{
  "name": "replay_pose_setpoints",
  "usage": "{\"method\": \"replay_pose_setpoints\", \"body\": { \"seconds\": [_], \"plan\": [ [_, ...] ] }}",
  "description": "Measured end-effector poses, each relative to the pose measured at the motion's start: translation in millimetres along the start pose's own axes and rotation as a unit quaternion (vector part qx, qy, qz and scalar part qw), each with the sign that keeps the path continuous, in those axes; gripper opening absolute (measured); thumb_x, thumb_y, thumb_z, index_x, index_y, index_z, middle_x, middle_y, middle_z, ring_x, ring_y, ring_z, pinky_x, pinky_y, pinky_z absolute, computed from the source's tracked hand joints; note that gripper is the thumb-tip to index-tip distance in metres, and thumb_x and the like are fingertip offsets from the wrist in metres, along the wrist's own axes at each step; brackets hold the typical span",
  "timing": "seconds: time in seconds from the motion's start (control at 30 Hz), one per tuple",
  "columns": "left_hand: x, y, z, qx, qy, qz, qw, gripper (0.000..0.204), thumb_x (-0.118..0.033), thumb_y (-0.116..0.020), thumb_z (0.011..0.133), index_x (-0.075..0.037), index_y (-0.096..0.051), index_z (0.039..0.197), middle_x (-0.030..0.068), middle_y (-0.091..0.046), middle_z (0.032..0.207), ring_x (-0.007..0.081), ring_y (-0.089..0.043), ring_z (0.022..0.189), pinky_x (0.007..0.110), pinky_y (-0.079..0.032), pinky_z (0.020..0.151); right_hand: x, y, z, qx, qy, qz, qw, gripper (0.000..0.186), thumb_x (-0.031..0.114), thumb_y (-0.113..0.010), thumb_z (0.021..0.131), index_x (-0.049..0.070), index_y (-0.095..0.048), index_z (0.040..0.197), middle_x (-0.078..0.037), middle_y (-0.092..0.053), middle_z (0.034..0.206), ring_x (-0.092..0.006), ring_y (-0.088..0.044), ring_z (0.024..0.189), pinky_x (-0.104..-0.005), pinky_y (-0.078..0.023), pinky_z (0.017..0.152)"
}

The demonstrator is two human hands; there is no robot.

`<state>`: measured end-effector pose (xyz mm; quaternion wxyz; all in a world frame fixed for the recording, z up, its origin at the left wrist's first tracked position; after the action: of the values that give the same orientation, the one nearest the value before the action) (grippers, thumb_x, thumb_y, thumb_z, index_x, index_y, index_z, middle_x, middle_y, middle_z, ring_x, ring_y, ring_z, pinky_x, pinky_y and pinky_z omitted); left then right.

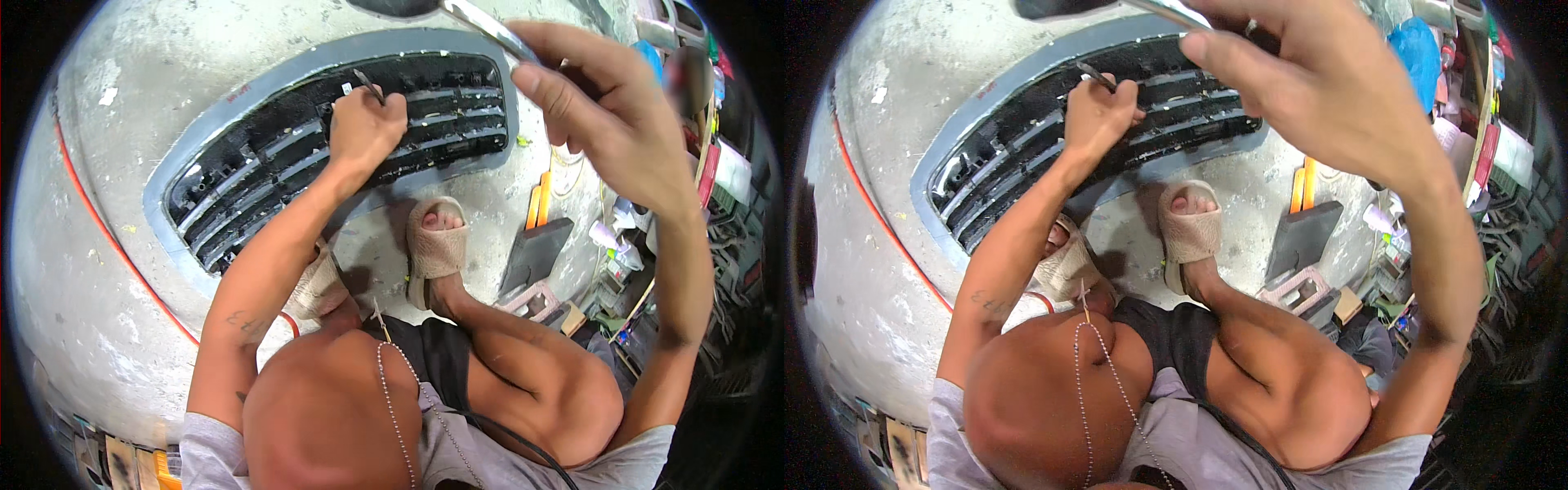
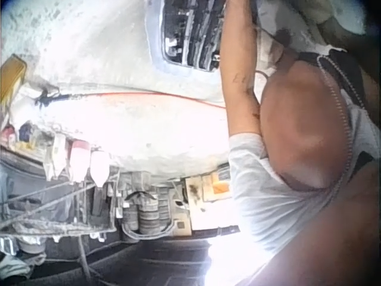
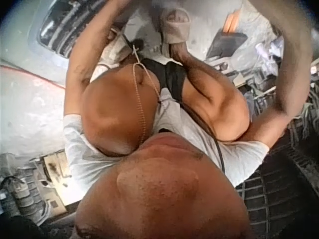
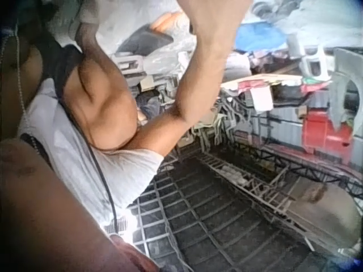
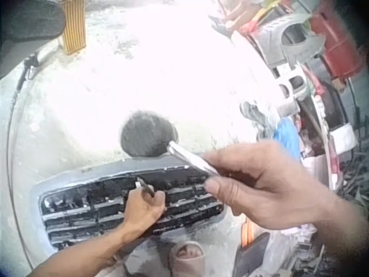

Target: Using a scraper and a mallet to repair or clean a car grille on the floor.

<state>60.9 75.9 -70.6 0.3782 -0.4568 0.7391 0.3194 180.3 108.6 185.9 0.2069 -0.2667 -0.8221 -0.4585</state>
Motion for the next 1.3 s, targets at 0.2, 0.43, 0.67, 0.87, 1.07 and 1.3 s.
{"method": "replay_pose_setpoints", "body": {
  "seconds": [0.2,0.43,0.67,0.87,1.07,1.3],
  "plan": [
    [-13.9,5.3,0.6,-0.020,-0.082,0.057,0.995,0.038,-0.026,-0.055,0.088,0.007,-0.062,0.070,0.0273,-0.066,0.070,0.0394,-0.070,0.071,0.044,-0.055,0.073,92.1,3.0,26.6,-0.013,0.148,0.097,0.984,0.036,0.011,-0.057,0.105,-0.011,-0.058,0.134,-0.003,-0.062,0.072,-0.0059,-0.061,0.056,-0.0202,-0.046,0.048],
    [-17.0,-2.9,-1.8,-0.052,-0.107,0.101,0.988,0.037,-0.027,-0.057,0.088,0.006,-0.066,0.075,0.0262,-0.069,0.076,0.0429,-0.071,0.079,0.044,-0.056,0.079,17.6,-53.6,49.5,0.147,0.039,-0.199,0.968,0.027,0.022,-0.057,0.102,-0.005,-0.060,0.101,-0.009,-0.051,0.063,-0.0171,-0.053,0.051,-0.0334,-0.045,0.051],
    [-2.1,2.0,-1.3,0.037,0.028,-0.103,0.994,0.028,-0.019,-0.059,0.091,0.006,-0.062,0.077,0.0221,-0.072,0.072,0.0264,-0.076,0.069,0.036,-0.059,0.065,79.5,28.5,-13.0,-0.027,0.043,-0.219,0.974,0.029,0.008,-0.058,0.103,-0.007,-0.064,0.128,-0.005,-0.064,0.073,-0.0095,-0.063,0.060,-0.0243,-0.050,0.054],
    [-11.2,64.3,-2.9,0.006,0.012,-0.233,0.972,0.023,-0.011,-0.064,0.096,0.003,-0.058,0.079,0.0160,-0.072,0.079,0.0187,-0.074,0.069,0.027,-0.059,0.061,0.5,50.4,-90.6,-0.068,-0.080,-0.153,0.983,0.031,0.018,-0.056,0.105,0.001,-0.065,0.129,-0.002,-0.053,0.063,-0.0091,-0.050,0.052,-0.0282,-0.040,0.049],
    [-26.0,110.6,-10.7,-0.006,-0.029,-0.243,0.970,0.020,-0.010,-0.068,0.095,0.007,-0.062,0.102,0.0179,-0.074,0.093,0.0202,-0.074,0.075,0.029,-0.061,0.070,-87.6,4.1,-149.7,0.017,-0.261,-0.046,0.964,0.035,0.011,-0.058,0.104,-0.002,-0.059,0.136,0.002,-0.047,0.064,-0.0048,-0.044,0.052,-0.0262,-0.036,0.049],
    [-25.8,144.8,-22.4,0.023,-0.055,-0.135,0.989,0.019,-0.012,-0.065,0.101,0.003,-0.062,0.112,0.0167,-0.073,0.101,0.0209,-0.074,0.084,0.030,-0.061,0.079,-127.2,-63.3,-141.3,0.094,-0.230,0.021,0.969,0.033,0.010,-0.059,0.103,-0.001,-0.060,0.134,0.001,-0.050,0.065,-0.0069,-0.044,0.053,-0.0273,-0.037,0.050]
  ]
}}
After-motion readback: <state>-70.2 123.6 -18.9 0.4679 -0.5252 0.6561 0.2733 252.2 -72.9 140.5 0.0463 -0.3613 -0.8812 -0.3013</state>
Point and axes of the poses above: each hand's wrist, its own z-axis towards the middle knuckle, its own y-axis out of the back of the hand, x = y × z, the point moved 10 cm from there along z, towards the middle knuckle
